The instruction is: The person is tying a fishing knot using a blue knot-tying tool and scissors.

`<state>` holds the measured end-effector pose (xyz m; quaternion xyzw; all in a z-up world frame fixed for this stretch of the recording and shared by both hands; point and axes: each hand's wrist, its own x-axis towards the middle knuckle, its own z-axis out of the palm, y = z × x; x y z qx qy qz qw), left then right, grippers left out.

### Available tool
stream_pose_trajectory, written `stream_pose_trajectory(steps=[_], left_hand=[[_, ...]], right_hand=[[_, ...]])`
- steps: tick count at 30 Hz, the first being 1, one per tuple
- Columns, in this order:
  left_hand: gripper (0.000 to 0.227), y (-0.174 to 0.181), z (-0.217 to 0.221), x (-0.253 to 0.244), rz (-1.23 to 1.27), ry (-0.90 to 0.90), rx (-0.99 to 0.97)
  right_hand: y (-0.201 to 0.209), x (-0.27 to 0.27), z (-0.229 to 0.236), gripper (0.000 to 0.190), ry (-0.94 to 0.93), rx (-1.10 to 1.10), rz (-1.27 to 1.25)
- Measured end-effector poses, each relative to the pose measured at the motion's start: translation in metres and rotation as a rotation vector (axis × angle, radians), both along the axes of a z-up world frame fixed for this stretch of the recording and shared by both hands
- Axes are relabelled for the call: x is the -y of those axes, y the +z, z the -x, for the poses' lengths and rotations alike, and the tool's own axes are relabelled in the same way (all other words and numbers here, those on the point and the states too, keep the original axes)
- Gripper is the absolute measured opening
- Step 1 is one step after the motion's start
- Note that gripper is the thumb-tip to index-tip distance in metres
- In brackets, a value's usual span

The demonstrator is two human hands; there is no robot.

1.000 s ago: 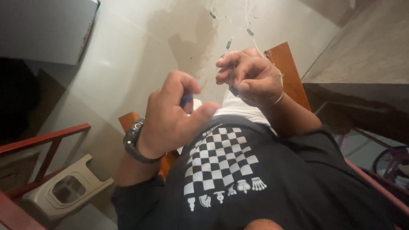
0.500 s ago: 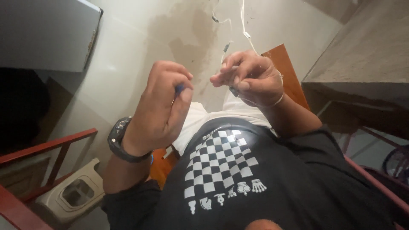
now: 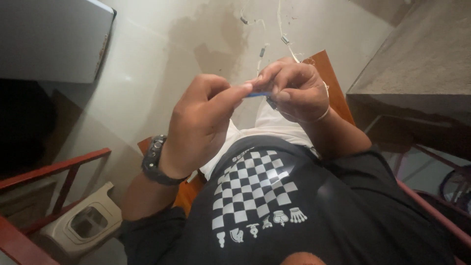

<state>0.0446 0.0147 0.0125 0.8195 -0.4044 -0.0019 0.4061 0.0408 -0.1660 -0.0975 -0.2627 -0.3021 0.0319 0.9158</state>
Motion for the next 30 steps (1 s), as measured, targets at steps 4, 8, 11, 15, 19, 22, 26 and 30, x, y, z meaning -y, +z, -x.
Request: stream_pose_trajectory(steps=[4,8,11,15,19,22,26,30], left_hand=[[0.021,0.001,0.000,0.006,-0.026,0.065,0.043],[0.011,0.002,-0.001,0.010,-0.029,0.083,0.076],[0.010,0.004,-0.002,0.010,-0.040,0.082,0.104],[0.012,0.012,-0.005,0.014,-0.045,0.022,0.107],[0.016,0.014,-0.006,0.018,-0.060,-0.033,0.176],[0.020,0.013,-0.007,0.023,-0.071,-0.026,0.206],[0.009,0.012,0.002,0.034,-0.143,0.058,0.298],[0.018,0.004,0.008,0.038,-0.121,0.117,0.458]], right_hand=[[-0.002,0.001,0.001,0.010,-0.071,-0.046,0.059],[0.000,0.000,0.000,0.010,-0.100,-0.015,0.087],[-0.001,-0.001,0.001,0.009,-0.128,-0.012,0.099],[-0.005,-0.002,0.004,0.006,-0.178,-0.092,0.169],[-0.001,-0.001,0.005,0.007,-0.212,-0.023,0.297],[0.004,0.000,0.006,0.011,-0.241,0.003,0.379],[0.001,0.001,0.008,0.042,-0.451,0.095,0.691],[0.006,-0.003,-0.002,0.012,-0.452,0.165,0.610]])
